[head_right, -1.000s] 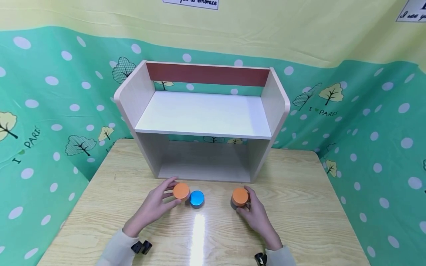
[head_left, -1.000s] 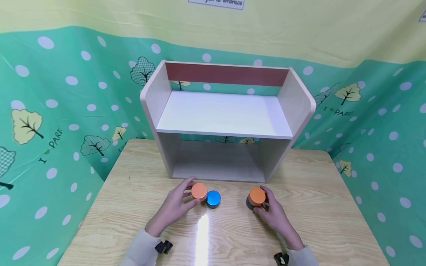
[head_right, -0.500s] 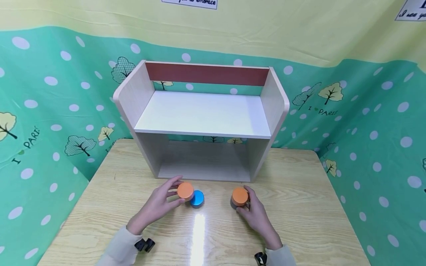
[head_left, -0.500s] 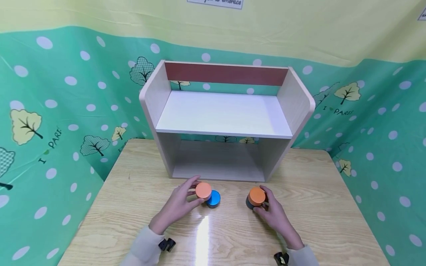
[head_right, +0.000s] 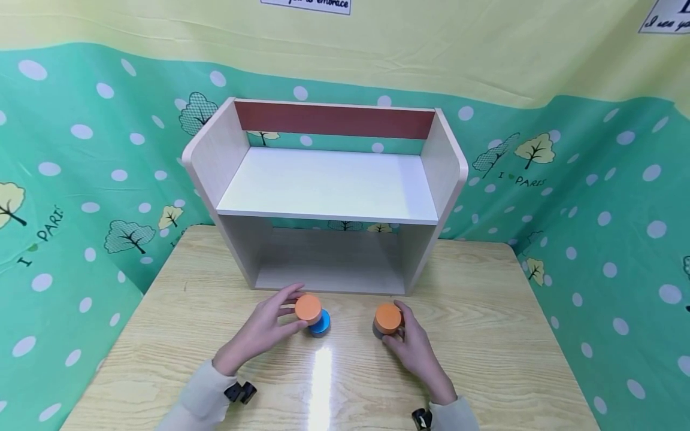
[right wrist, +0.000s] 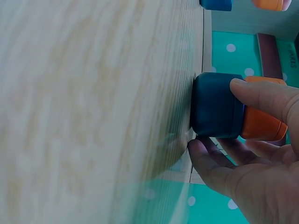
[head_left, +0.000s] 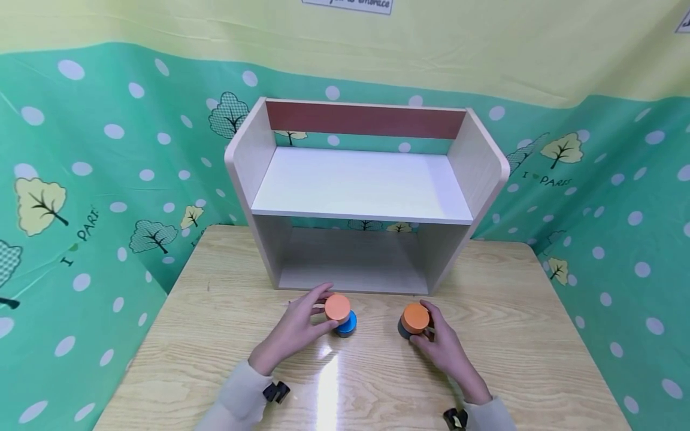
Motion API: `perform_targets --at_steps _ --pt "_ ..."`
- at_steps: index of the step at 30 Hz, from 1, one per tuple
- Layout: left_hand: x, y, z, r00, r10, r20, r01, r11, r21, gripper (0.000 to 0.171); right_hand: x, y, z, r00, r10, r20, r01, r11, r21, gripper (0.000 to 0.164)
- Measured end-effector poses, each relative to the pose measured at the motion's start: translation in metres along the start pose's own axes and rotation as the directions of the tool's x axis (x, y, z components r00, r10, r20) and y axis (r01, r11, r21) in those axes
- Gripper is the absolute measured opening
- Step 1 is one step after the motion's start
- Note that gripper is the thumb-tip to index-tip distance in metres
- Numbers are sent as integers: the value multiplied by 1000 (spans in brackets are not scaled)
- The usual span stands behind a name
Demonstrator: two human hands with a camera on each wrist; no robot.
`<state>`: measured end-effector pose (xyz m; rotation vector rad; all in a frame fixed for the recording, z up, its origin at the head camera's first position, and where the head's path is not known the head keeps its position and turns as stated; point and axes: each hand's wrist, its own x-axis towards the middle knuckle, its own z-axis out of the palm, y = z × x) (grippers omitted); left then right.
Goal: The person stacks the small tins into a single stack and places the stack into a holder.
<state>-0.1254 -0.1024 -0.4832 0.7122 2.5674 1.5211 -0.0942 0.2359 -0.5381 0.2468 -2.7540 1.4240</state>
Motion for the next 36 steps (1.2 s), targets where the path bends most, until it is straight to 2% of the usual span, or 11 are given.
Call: perform_targets --at_steps 13,23,36 --pt "9 4 6 998 59 21 -58 998 -14 77 0 0 0 1000 -1 0 1 1000 0 81" --pt "22 7 20 995 76 66 -74 997 -27 76 1 0 0 1000 4 0 -4 1000 6 81" --pt "37 14 37 990 97 100 -100 994 30 76 1 1 0 1000 13 -1 -13 1000 -7 81"
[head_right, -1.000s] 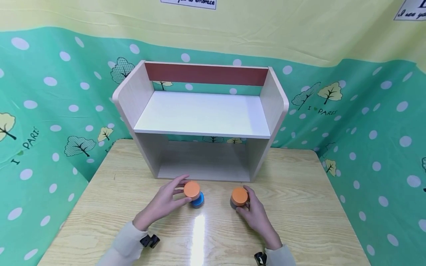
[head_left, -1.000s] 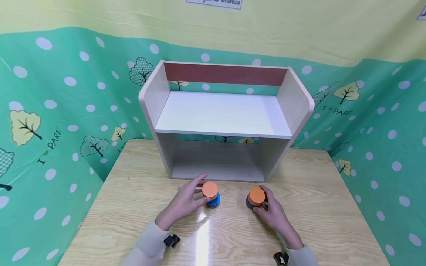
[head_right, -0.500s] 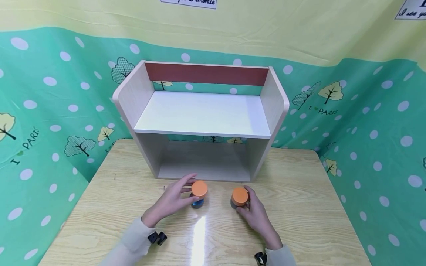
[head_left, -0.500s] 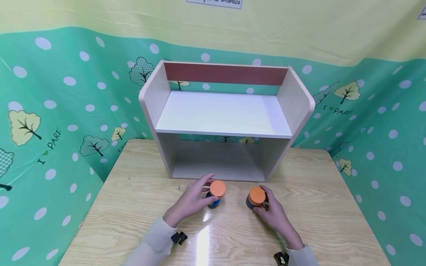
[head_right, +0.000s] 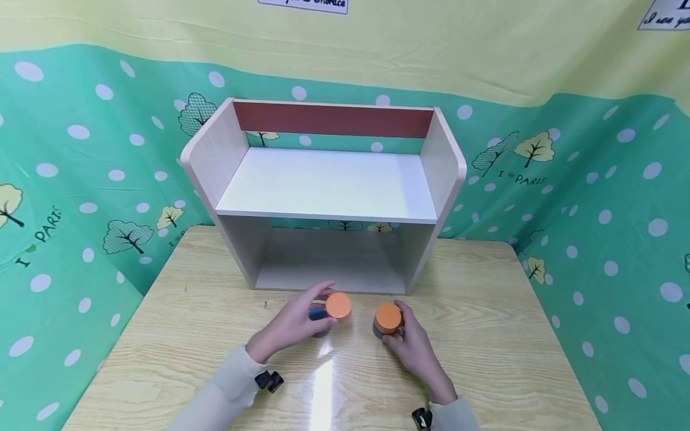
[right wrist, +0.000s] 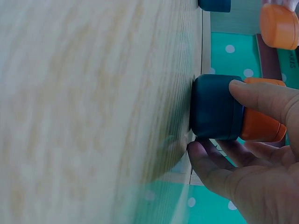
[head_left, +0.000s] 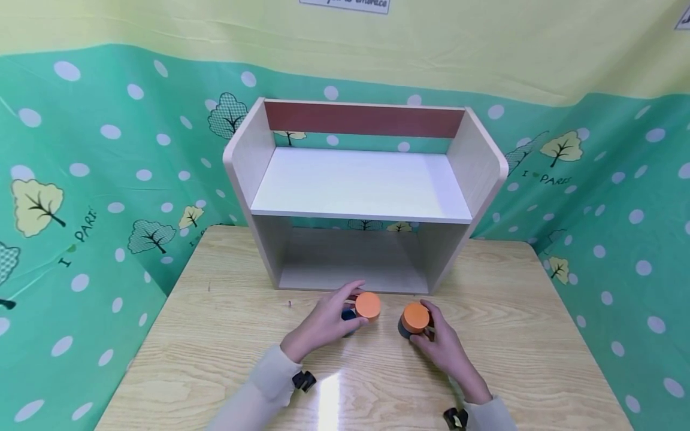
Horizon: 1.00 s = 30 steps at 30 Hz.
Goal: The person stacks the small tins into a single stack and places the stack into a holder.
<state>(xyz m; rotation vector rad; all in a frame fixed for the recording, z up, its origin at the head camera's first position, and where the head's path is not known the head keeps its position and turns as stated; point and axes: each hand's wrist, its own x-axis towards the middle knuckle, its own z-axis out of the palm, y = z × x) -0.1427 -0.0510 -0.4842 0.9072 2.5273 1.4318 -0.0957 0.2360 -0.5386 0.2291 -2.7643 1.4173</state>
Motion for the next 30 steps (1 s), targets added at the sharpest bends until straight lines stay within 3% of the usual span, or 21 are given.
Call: perform_targets --at_steps 30 --pt "40 20 29 995 74 68 -71 996 -46 73 0 1 -1 1000 15 19 -15 1000 21 83"
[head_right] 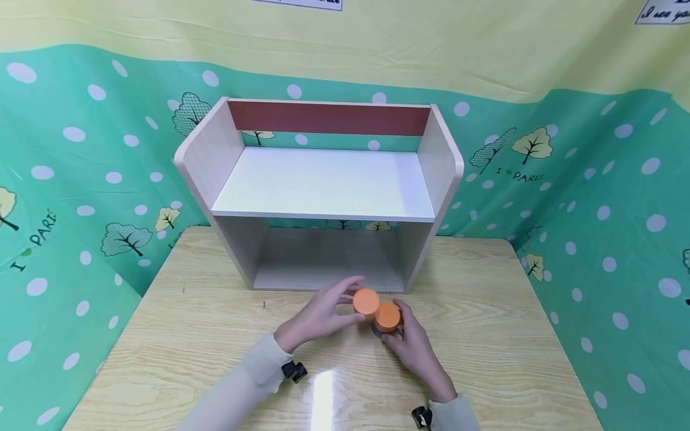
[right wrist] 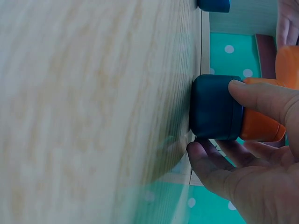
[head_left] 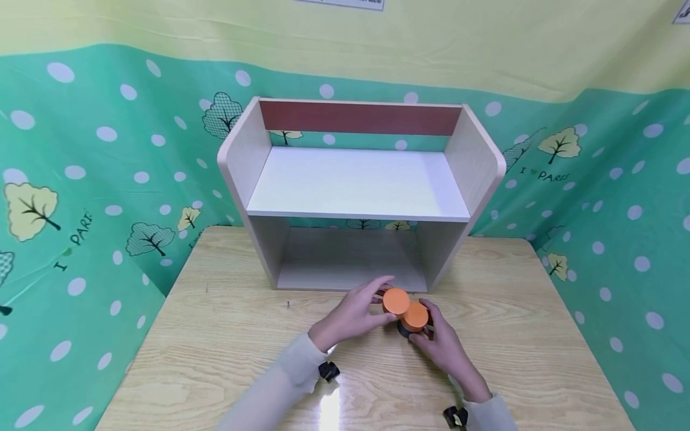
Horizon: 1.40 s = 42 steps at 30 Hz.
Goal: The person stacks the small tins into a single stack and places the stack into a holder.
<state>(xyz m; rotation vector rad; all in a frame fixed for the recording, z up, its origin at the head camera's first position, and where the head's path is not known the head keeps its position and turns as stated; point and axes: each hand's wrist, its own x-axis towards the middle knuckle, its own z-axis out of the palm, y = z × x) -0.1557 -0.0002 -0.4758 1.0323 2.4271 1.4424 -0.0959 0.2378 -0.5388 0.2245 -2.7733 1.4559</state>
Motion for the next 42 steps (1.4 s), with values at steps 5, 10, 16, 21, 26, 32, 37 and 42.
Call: perform_targets --at_steps 5,10,16,21,26,32,37,42 --pt "8 2 6 1000 19 15 -19 1000 12 74 0 0 -1 1000 -30 -4 30 999 9 82" --pt "13 2 11 999 21 33 -22 999 36 74 0 1 -1 998 -55 -5 55 998 24 82" --pt "17 3 17 998 21 53 -23 999 44 74 0 3 0 998 -66 -4 66 997 29 81" --pt "21 4 21 998 34 60 -37 998 42 73 0 3 -1 999 -52 1 52 997 51 80" --pt "24 4 25 996 58 73 -62 997 47 72 0 4 0 999 -38 -3 38 998 48 77" --pt "26 6 28 994 66 85 -70 997 41 73 1 4 1 999 -47 -20 48 998 40 76" --pt "26 7 29 994 60 95 -67 995 71 74 1 3 0 998 -53 -22 54 997 47 77" --pt "26 8 30 994 61 95 -70 993 95 74 0 2 -1 999 -44 -17 44 998 38 76"
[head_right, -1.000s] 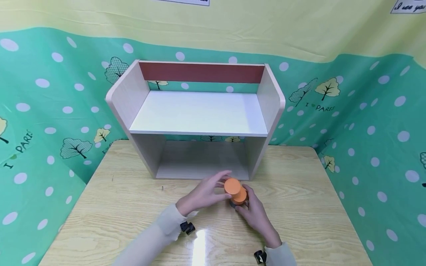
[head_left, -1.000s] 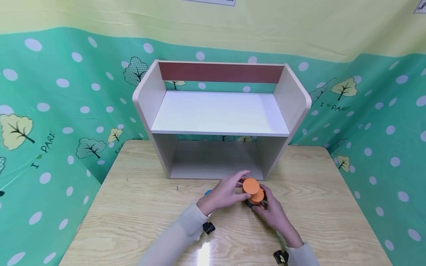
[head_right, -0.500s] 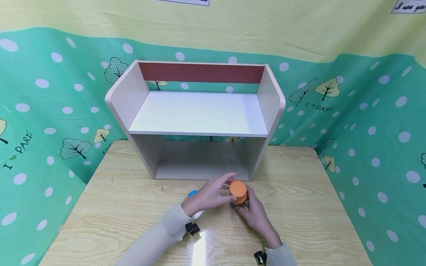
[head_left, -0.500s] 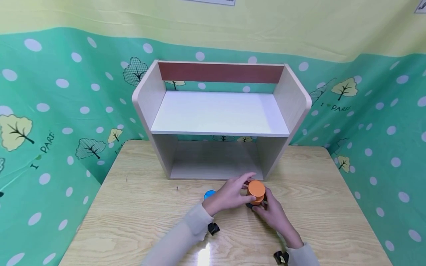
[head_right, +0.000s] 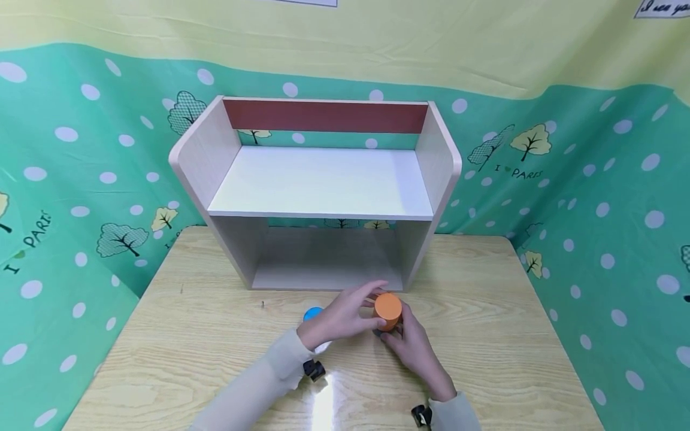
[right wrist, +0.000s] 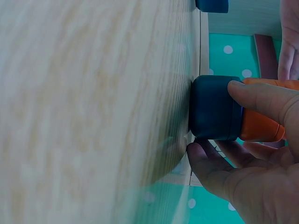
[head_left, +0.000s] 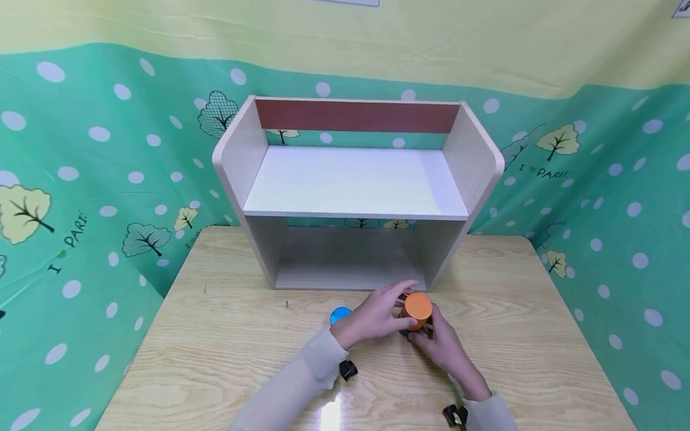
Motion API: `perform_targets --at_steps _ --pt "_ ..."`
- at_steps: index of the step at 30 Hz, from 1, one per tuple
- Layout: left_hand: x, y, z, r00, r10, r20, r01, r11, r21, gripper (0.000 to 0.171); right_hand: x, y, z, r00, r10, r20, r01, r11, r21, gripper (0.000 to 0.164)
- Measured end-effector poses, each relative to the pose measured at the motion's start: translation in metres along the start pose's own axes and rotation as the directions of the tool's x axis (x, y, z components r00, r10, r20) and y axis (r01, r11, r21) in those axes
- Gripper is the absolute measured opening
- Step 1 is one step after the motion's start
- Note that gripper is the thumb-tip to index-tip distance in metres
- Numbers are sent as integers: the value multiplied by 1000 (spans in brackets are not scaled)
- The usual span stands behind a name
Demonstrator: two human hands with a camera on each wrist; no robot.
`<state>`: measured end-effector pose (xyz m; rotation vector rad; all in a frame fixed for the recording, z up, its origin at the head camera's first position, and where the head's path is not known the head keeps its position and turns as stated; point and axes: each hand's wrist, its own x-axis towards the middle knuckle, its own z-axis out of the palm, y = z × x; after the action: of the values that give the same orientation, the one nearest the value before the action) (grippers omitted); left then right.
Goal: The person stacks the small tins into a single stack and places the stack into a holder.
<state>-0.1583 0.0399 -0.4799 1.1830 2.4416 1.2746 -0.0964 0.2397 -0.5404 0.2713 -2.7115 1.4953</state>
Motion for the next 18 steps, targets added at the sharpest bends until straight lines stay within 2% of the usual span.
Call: perform_targets --at_steps 18 --pt "-1 -4 2 1000 -24 8 25 999 -48 75 0 1 0 1000 -22 2 22 1000 2 72"
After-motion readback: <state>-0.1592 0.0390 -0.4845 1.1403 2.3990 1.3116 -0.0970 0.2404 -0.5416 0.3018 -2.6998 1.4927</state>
